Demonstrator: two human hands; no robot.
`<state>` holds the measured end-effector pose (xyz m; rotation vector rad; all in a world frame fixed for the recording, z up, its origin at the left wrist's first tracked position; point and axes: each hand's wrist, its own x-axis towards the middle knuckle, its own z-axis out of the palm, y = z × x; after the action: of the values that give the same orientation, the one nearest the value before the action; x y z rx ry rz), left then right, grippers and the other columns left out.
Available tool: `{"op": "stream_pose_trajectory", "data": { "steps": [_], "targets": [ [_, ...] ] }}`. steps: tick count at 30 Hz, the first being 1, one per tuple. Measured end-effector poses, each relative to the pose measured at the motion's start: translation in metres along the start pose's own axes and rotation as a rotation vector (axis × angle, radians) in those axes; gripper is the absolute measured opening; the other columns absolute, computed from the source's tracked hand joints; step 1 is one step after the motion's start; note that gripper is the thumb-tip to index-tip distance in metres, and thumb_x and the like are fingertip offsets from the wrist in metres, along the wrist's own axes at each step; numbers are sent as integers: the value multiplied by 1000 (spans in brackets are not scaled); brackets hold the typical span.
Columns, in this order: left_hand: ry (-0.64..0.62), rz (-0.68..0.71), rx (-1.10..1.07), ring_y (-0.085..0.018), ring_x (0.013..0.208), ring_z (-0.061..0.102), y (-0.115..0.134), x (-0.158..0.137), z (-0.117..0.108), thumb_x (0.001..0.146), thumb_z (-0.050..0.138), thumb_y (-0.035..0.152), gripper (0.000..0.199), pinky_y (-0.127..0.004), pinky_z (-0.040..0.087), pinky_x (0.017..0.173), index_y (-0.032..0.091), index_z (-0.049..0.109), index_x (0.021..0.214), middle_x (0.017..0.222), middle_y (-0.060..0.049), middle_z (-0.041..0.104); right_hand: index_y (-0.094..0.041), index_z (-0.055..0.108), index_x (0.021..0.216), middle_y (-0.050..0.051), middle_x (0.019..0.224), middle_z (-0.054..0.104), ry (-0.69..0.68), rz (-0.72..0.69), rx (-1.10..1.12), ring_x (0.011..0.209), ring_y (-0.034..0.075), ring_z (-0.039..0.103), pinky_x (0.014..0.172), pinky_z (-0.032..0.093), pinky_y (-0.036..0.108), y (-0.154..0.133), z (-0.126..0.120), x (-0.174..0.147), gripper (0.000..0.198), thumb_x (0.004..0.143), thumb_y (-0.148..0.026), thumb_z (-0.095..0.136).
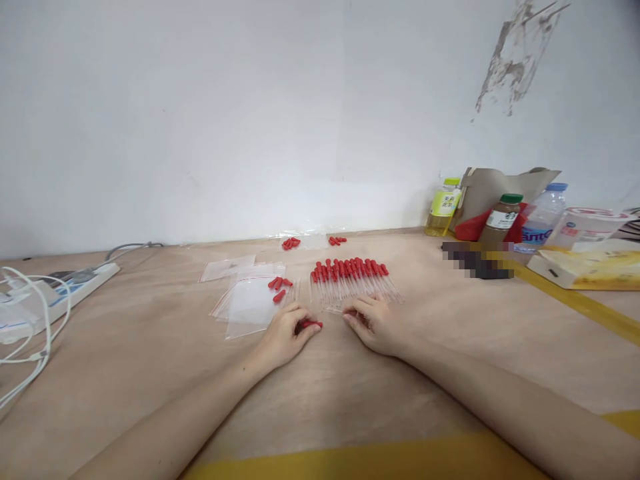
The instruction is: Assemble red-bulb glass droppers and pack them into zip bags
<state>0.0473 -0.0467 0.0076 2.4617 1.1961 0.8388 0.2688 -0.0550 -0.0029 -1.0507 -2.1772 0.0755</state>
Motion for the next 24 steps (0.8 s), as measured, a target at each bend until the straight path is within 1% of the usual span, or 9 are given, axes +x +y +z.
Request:
{"op": "stream_pose_trajectory", "data": {
  "steps": [2, 6, 11, 16, 20, 24],
  "targets": [
    [31, -31, -26, -15, 69, 53, 0, 2, 1, 81, 52, 29, 16, -26, 42, 62, 17, 62, 76, 76, -3, 59, -18, 56, 83, 2, 80, 62, 0, -14, 8, 68, 12, 53, 73, 30, 30, -1, 1, 0, 14, 84, -23, 43],
    [67, -67, -100, -13, 63, 51, 2, 1, 2, 83, 50, 30, 16, -24, 40, 58, 17, 58, 80, 71, 0, 59, -18, 56, 85, 2, 81, 62, -8, -53, 28, 70, 12, 53, 75, 30, 30, -4, -1, -1, 14, 85, -23, 43],
    [70, -70, -190, -13, 66, 53, 3, -1, 3, 84, 48, 30, 15, -24, 42, 60, 17, 56, 83, 74, -1, 59, -18, 56, 85, 3, 79, 62, -36, -82, 22, 69, 12, 52, 75, 29, 31, -6, -2, -1, 15, 85, -23, 42],
    [66, -56, -201, -12, 62, 51, 3, -2, 3, 84, 47, 31, 15, -23, 41, 57, 18, 55, 84, 70, 0, 58, -19, 57, 85, 3, 79, 62, -53, -82, 36, 71, 13, 53, 74, 30, 31, -5, -1, 0, 17, 86, -23, 40],
    [59, -60, -236, -12, 63, 54, 3, -4, 5, 84, 47, 32, 15, -23, 43, 59, 18, 54, 83, 69, 0, 58, -19, 57, 85, 2, 77, 61, -58, -80, 45, 69, 13, 52, 74, 30, 31, -5, -3, 0, 17, 86, -24, 41],
    [27, -53, -305, -11, 59, 56, 2, -5, 6, 86, 45, 29, 17, -21, 45, 57, 18, 57, 89, 68, 0, 59, -19, 58, 86, 2, 78, 61, -74, -86, 63, 70, 13, 52, 74, 30, 31, -3, -2, 0, 18, 86, -24, 41]
  ]
}}
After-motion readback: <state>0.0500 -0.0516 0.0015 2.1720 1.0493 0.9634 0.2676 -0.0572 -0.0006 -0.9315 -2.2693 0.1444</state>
